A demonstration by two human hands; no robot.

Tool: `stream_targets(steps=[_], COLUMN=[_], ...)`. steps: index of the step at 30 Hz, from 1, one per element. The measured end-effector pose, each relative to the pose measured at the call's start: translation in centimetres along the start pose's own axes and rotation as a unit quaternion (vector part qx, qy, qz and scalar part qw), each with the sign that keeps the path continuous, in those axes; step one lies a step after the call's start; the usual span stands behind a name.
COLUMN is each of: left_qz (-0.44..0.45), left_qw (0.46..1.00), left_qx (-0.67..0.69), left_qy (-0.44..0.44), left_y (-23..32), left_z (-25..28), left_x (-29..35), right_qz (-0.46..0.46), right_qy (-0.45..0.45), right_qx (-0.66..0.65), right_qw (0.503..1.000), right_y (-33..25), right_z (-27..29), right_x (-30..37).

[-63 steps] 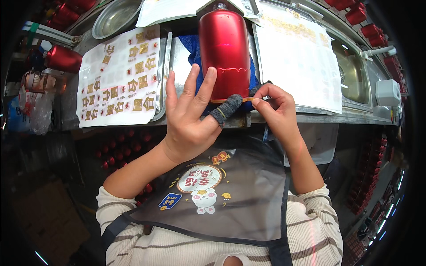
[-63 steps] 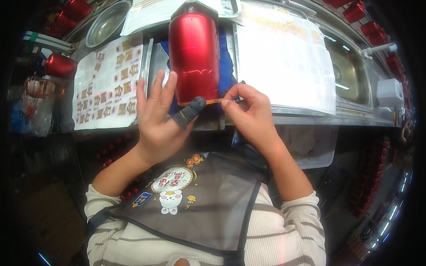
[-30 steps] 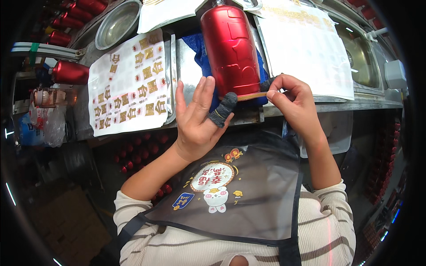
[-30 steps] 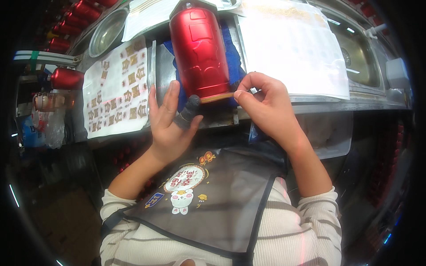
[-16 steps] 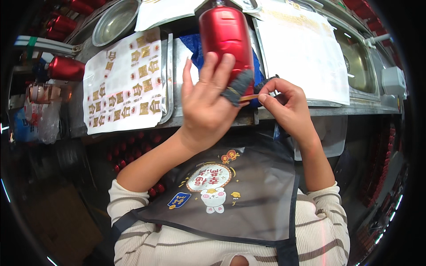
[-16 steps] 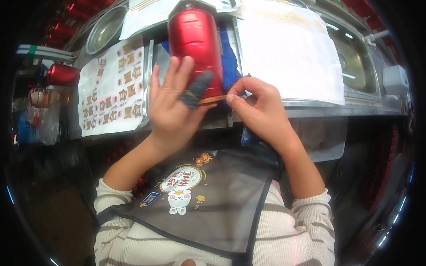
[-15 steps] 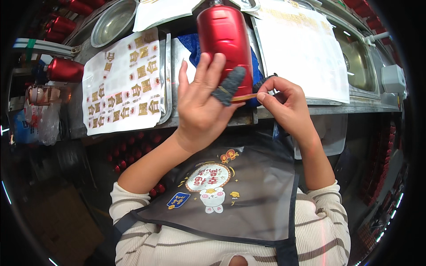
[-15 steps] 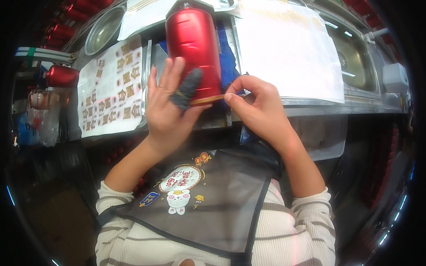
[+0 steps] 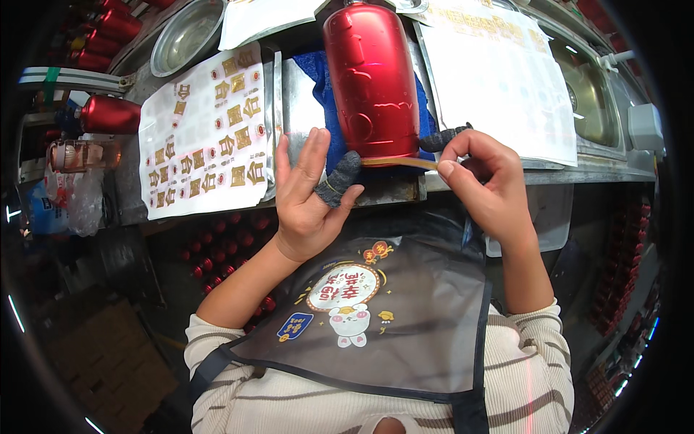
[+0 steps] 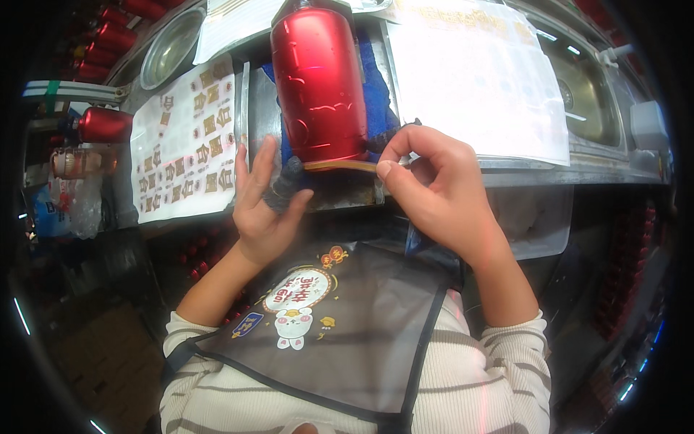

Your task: The person applies gold stickers to red cylindrical containers, smoothing each label with fingers and a blue cloth. The person handles multiple containers one at a time, placing finished units on a nearby rack.

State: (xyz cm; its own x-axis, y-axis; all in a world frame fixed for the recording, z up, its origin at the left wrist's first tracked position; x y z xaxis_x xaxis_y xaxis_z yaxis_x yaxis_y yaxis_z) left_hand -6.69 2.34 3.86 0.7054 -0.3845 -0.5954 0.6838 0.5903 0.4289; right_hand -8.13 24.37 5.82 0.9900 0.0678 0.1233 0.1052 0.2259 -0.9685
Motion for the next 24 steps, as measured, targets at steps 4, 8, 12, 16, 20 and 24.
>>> stream_targets(steps=[4, 8, 12, 16, 20, 24], left_qz=[0.011, -0.002, -0.016, -0.044, -0.077, -0.106], left_qw=[1.0, 1.0, 1.0, 0.998, 0.995, 0.991], left_qx=[0.0, 0.003, -0.005, -0.028, -0.046, -0.071], left_qy=[-0.008, -0.01, -0.009, -0.032, -0.039, -0.05], left_y=[-0.4, -0.2, 0.3, 1.3, 2.5, 4.2], left_z=[-0.2, -0.3, -0.2, -0.2, 0.0, -0.8], left_x=[0.8, 0.4, -0.4, -1.6, -3.2, -5.1], right_qz=[0.037, 0.007, 0.02, 0.014, 0.005, 0.0], right_qy=[-0.003, 0.015, 0.012, 0.009, 0.01, 0.01], right_qx=[0.019, -0.018, -0.019, -0.029, -0.032, -0.026], right_qw=[0.999, 1.0, 1.0, 0.999, 0.999, 1.0], right_y=[-1.4, 0.6, 1.0, 1.3, 1.6, 2.3], right_z=[-0.3, 0.2, 0.2, 0.1, 0.0, -0.3], right_x=[0.6, -0.3, -0.6, -0.7, -0.9, -1.2])
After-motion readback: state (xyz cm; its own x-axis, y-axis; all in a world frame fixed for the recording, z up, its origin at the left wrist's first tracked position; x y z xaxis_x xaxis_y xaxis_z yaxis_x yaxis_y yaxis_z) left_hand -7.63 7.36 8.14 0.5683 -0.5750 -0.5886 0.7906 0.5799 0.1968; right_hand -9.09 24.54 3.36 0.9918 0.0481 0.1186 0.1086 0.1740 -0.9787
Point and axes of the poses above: each hand's wrist, its own x-axis away from the middle knuckle, its own z-axis out of the back of the hand, y = z × x, the point moved 7 cm from there along -x, towards the middle knuckle, and after that the axes turned 3 degrees about y, right-handed, at the moved point
